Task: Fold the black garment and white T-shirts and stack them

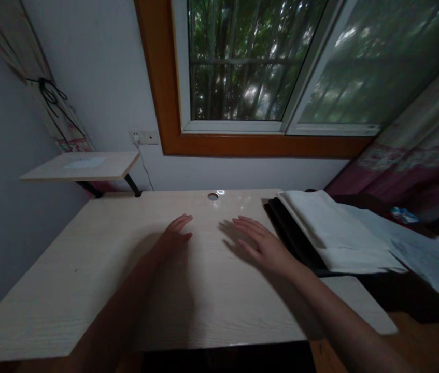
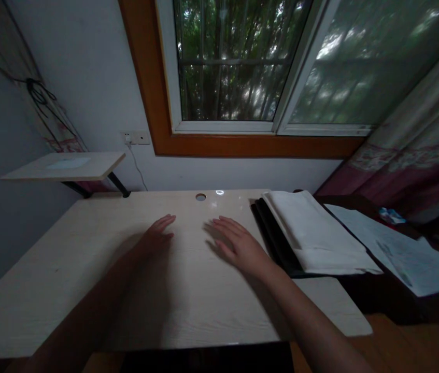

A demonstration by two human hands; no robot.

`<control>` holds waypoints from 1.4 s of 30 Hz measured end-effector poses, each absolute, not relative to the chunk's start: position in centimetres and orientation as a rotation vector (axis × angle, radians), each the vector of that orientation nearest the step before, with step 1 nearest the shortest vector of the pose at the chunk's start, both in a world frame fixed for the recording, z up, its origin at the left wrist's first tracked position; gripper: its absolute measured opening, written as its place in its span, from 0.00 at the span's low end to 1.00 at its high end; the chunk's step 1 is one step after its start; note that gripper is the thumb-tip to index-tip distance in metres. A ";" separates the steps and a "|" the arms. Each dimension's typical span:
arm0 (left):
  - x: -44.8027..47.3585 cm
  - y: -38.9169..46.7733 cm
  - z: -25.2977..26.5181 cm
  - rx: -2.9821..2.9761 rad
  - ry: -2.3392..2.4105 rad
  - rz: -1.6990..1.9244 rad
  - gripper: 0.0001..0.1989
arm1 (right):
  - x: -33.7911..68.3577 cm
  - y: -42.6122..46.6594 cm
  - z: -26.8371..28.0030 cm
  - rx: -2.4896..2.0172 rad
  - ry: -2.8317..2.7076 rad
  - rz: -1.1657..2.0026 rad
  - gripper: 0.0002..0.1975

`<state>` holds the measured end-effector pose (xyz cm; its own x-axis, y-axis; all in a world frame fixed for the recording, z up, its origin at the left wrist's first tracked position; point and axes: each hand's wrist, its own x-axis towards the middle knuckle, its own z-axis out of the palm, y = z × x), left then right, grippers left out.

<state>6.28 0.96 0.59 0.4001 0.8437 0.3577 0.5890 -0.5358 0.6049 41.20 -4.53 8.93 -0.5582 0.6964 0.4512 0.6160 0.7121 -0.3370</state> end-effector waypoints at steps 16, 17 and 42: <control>6.7 -2.6 -0.2 2.690 1.415 0.479 0.46 | 33.8 -1.0 2.7 -0.939 -2.633 0.316 0.39; 6.7 -2.7 -0.3 2.685 1.424 0.478 0.45 | 33.6 -0.9 2.4 -0.942 -2.636 0.325 0.40; 7.1 -4.1 -0.2 2.697 1.396 0.357 0.41 | 33.0 -1.5 0.9 -0.969 -2.728 0.228 0.44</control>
<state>7.08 -4.11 -0.17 0.5570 0.8135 0.1673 0.7940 -0.5807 0.1799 33.00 -1.55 0.87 -0.7525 0.6364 0.1695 0.5995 0.7685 -0.2236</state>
